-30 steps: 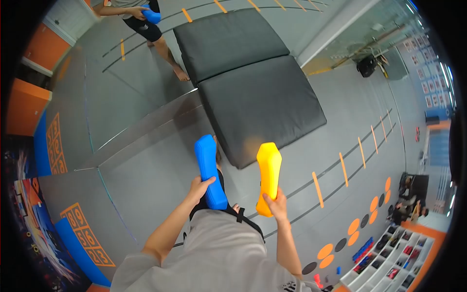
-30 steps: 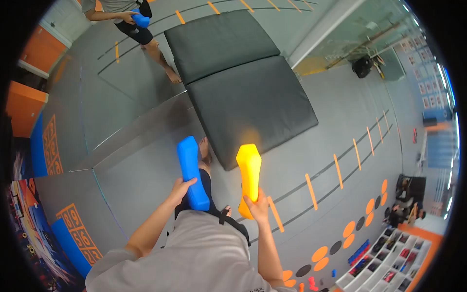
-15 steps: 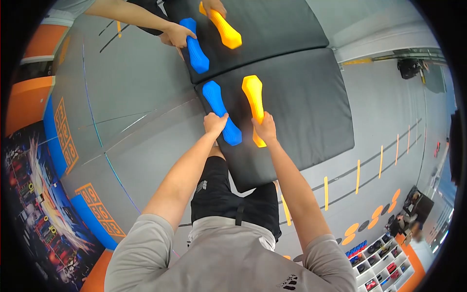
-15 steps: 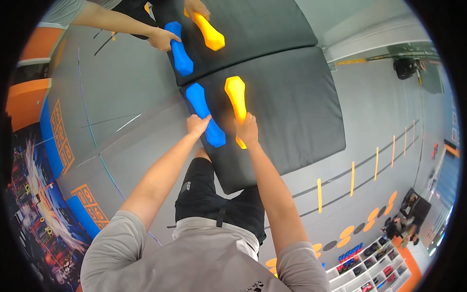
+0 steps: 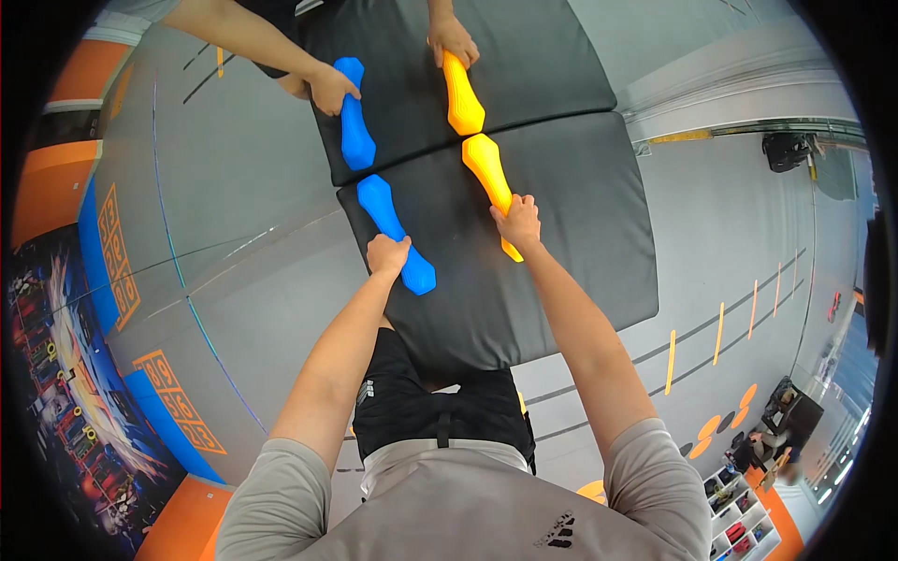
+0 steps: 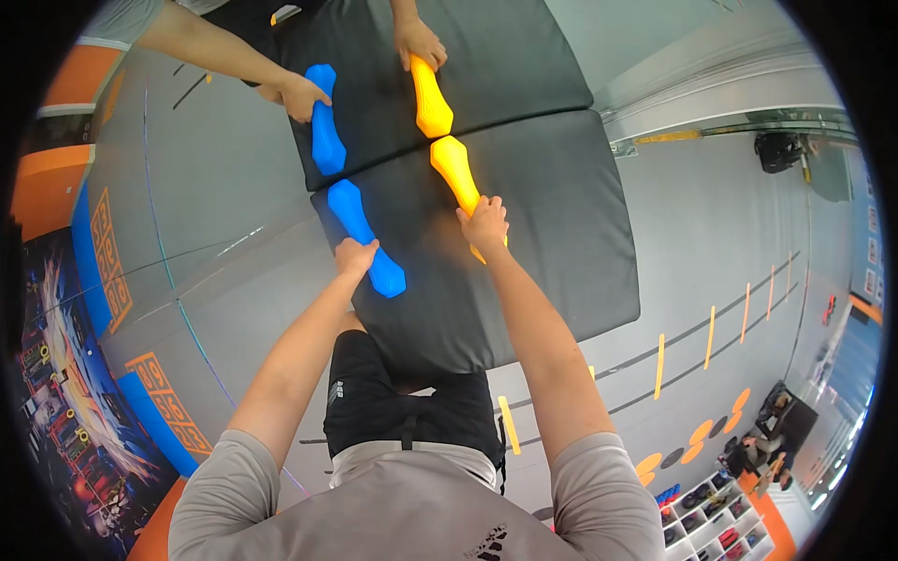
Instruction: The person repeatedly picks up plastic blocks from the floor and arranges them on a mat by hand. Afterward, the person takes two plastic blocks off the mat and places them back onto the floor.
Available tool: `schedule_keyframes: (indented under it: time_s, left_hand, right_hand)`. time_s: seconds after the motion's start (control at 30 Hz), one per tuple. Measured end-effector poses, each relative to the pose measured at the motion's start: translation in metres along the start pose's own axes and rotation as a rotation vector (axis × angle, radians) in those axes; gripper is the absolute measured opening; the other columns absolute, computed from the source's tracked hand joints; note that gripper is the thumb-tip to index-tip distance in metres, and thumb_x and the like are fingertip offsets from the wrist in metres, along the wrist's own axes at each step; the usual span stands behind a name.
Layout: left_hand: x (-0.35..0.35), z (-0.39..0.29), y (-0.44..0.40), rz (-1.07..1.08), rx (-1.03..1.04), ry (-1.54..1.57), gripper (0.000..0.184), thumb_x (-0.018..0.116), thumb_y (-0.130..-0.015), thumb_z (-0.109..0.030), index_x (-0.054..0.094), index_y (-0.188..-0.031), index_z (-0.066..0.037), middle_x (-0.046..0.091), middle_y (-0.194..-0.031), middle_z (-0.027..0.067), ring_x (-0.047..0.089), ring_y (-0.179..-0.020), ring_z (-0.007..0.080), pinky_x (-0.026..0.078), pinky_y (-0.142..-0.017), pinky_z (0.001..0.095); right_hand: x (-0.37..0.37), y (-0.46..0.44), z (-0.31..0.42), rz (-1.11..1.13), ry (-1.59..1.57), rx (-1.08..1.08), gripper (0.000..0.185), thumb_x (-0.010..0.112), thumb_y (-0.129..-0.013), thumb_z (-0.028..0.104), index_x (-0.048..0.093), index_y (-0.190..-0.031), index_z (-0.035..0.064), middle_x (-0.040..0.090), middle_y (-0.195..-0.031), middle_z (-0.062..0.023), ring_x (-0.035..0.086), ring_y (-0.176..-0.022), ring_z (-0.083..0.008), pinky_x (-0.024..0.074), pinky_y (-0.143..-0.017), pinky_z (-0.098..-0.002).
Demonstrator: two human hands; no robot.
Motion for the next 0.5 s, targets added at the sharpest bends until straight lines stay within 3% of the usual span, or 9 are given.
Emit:
schedule_keyframes:
  time_s: [0.03,0.07,0.17,0.2,0.3,0.37,0.5]
  left_hand:
    - [-0.001,-0.001,0.003,-0.013,-0.01,-0.013,0.049,0.073,-0.076,-0.042,0.068,-0.086,0.006,0.07,-0.095,0.0238,0.068,-0.092,0.0391,0.053,-0.084,0.0454]
    - [0.002,0.001,0.004,0.056,-0.068,-0.011,0.055,0.072,-0.078,-0.045,0.066,-0.099,0.006,0.067,-0.106,0.0231,0.065,-0.1,0.0389,0.051,-0.088,0.0464]
    - [0.016,0.015,-0.003,-0.022,-0.01,0.069,0.067,0.072,-0.078,-0.048,0.058,-0.117,0.005,0.06,-0.118,0.0222,0.059,-0.111,0.0392,0.047,-0.094,0.0471]
    - [0.018,0.018,-0.002,-0.009,-0.012,0.108,0.077,0.072,-0.077,-0.047,0.047,-0.128,0.004,0.052,-0.125,0.0226,0.054,-0.115,0.0402,0.044,-0.098,0.0469]
    - [0.017,0.025,0.014,-0.154,0.131,0.185,0.075,0.074,-0.077,-0.045,0.047,-0.126,0.005,0.049,-0.128,0.0241,0.055,-0.112,0.0419,0.044,-0.098,0.0475]
    - [0.018,0.039,0.032,-0.257,0.283,0.255,0.069,0.075,-0.077,-0.038,0.048,-0.124,0.004,0.049,-0.124,0.023,0.057,-0.105,0.0385,0.046,-0.094,0.0451]
    - [-0.004,0.047,0.11,-0.118,0.421,0.433,0.053,0.075,-0.078,-0.021,0.052,-0.122,-0.002,0.052,-0.114,0.0154,0.058,-0.095,0.0244,0.05,-0.084,0.0366]
  right_hand:
    - [-0.004,-0.001,0.001,0.049,0.03,0.027,0.06,0.063,-0.087,0.05,0.052,-0.125,0.0051,0.047,-0.128,-0.0139,0.048,-0.122,-0.0314,0.0443,-0.096,-0.0517]
    - [-0.008,0.0,0.002,0.098,0.058,0.057,0.061,0.063,-0.087,0.051,0.051,-0.126,0.0055,0.046,-0.128,-0.0129,0.046,-0.124,-0.03,0.0434,-0.096,-0.0532]
    - [-0.01,0.003,-0.006,0.093,0.005,0.102,0.067,0.061,-0.086,0.055,0.048,-0.131,0.0066,0.046,-0.13,-0.0129,0.045,-0.124,-0.0307,0.0423,-0.096,-0.055]
    - [-0.01,0.009,-0.01,0.082,0.001,0.083,0.073,0.062,-0.084,0.056,0.045,-0.135,0.007,0.046,-0.131,-0.0132,0.045,-0.125,-0.032,0.0415,-0.097,-0.0551]
    - [-0.007,0.044,-0.027,-0.144,-0.105,-0.011,0.079,0.067,-0.08,0.051,0.041,-0.14,0.0074,0.045,-0.139,-0.0166,0.045,-0.127,-0.0344,0.0417,-0.098,-0.0557]
    - [-0.005,0.086,-0.043,-0.213,-0.217,-0.072,0.073,0.07,-0.079,0.043,0.045,-0.137,0.0062,0.047,-0.137,-0.0177,0.046,-0.126,-0.0346,0.042,-0.1,-0.0499]
    - [0.018,0.183,-0.09,-0.197,-0.673,-0.199,0.064,0.074,-0.077,0.032,0.051,-0.131,0.005,0.051,-0.131,-0.0189,0.049,-0.123,-0.0368,0.0418,-0.102,-0.0456]
Point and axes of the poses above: each hand's wrist, its own y-axis away from the middle knuckle, its own x-axis out of the palm, z = x × y, the point moved 6 cm from there along -y, towards the middle knuckle
